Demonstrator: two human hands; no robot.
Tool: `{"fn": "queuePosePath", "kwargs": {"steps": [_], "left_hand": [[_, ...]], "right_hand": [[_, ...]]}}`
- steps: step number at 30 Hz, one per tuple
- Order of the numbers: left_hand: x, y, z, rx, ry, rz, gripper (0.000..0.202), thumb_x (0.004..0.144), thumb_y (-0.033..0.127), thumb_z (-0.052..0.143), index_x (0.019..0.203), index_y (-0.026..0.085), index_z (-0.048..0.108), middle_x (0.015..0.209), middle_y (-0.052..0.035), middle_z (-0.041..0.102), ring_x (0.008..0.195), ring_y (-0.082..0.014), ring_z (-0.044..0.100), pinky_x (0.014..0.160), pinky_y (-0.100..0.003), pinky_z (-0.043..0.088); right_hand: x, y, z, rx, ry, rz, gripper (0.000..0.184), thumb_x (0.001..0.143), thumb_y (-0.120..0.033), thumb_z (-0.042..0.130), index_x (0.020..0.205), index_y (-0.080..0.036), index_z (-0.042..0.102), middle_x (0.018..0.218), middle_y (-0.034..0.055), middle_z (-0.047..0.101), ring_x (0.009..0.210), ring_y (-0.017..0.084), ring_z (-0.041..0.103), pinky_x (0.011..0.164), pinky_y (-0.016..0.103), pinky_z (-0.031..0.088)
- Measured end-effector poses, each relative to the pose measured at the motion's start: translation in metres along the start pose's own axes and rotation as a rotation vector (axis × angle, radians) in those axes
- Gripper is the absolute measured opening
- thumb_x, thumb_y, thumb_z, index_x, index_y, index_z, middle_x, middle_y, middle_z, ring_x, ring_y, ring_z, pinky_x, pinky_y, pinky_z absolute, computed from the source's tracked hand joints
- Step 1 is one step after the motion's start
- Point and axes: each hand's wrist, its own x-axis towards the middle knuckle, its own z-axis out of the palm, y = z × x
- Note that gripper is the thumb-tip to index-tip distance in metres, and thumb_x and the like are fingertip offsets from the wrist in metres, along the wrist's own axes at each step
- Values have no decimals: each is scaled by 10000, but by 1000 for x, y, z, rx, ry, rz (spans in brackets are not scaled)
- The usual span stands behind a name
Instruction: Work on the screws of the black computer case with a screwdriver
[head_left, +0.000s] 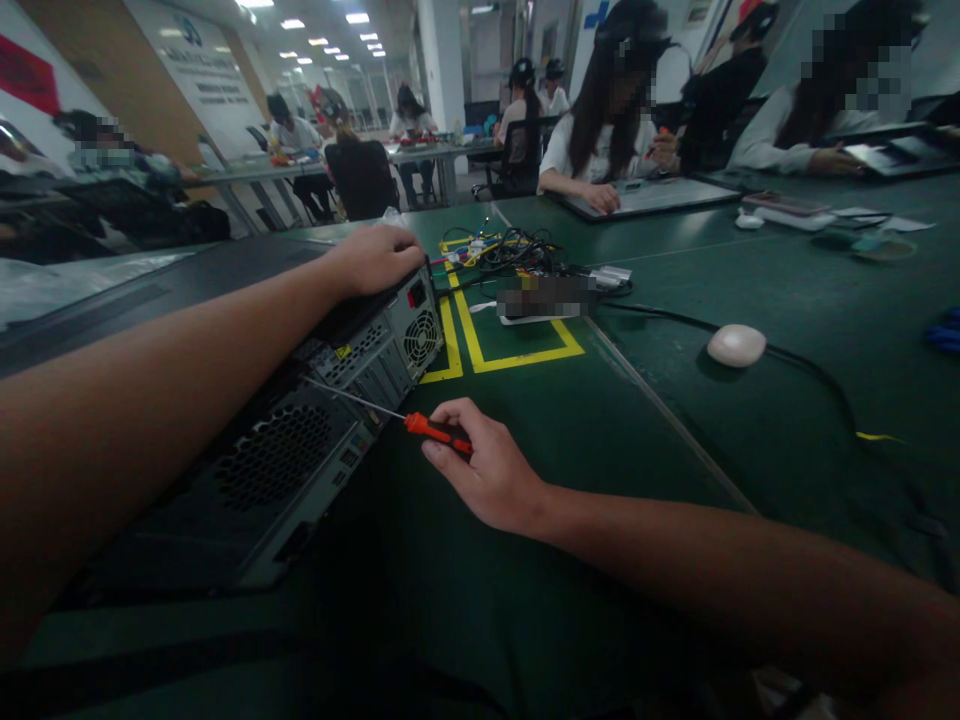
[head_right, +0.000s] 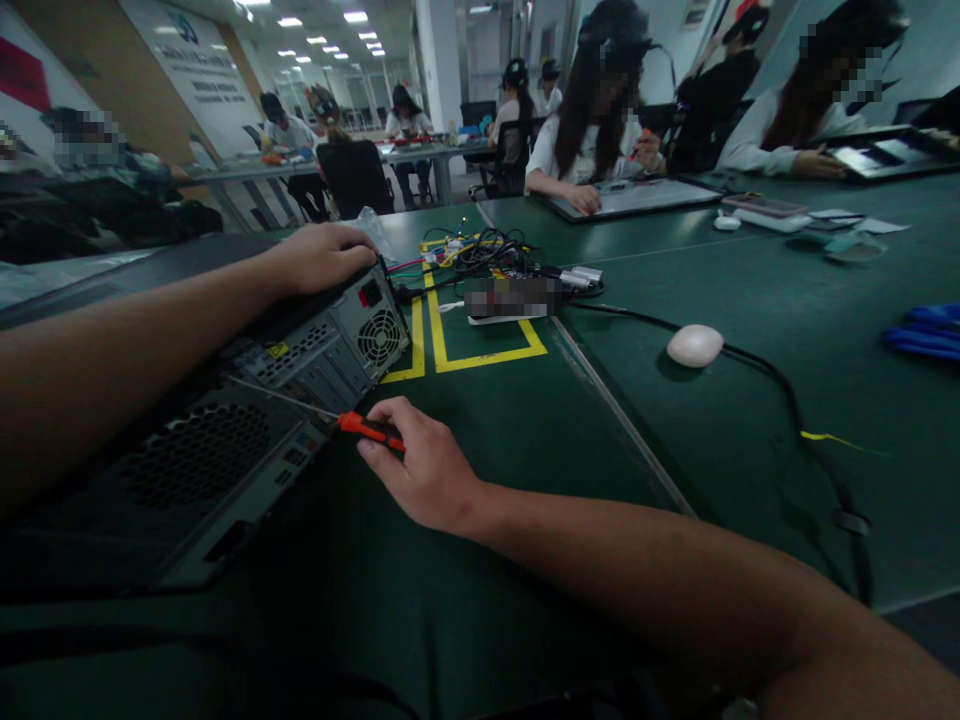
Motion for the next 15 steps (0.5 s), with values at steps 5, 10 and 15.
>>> {"fn": "queuePosePath", "kwargs": {"steps": [5, 10, 15], "left_hand": [[5, -5, 3, -51, 5, -15, 593, 907, 472, 417, 1324, 218, 755, 1274, -123, 746, 1206, -361, 636, 1078, -505, 458], [7, -7, 5, -59, 17, -16, 559, 922, 474, 423, 1290, 223, 761, 1282, -122, 750, 1217, -357, 633, 1068, -487, 465], [6, -7, 5, -57, 13, -27, 539, 942, 491, 424, 1258, 224, 770, 1302, -109, 738, 1221, -329, 634, 1051, -426, 466]], "right_hand": [[0, -1, -1, -3, -9, 5, 168, 990, -304, 618, 1126, -217, 572, 1019, 37, 672, 839, 182, 611, 811, 346, 489], [0, 1, -1, -5, -2, 1, 170, 993, -313, 621, 1127, -219, 576, 1022, 37, 674, 844, 184, 611, 811, 345, 486], [0, 1, 0, -5, 0, -1, 176, 995, -303, 626, 1142, -220, 577, 1038, 38, 677, 843, 180, 610, 807, 341, 487]]}}
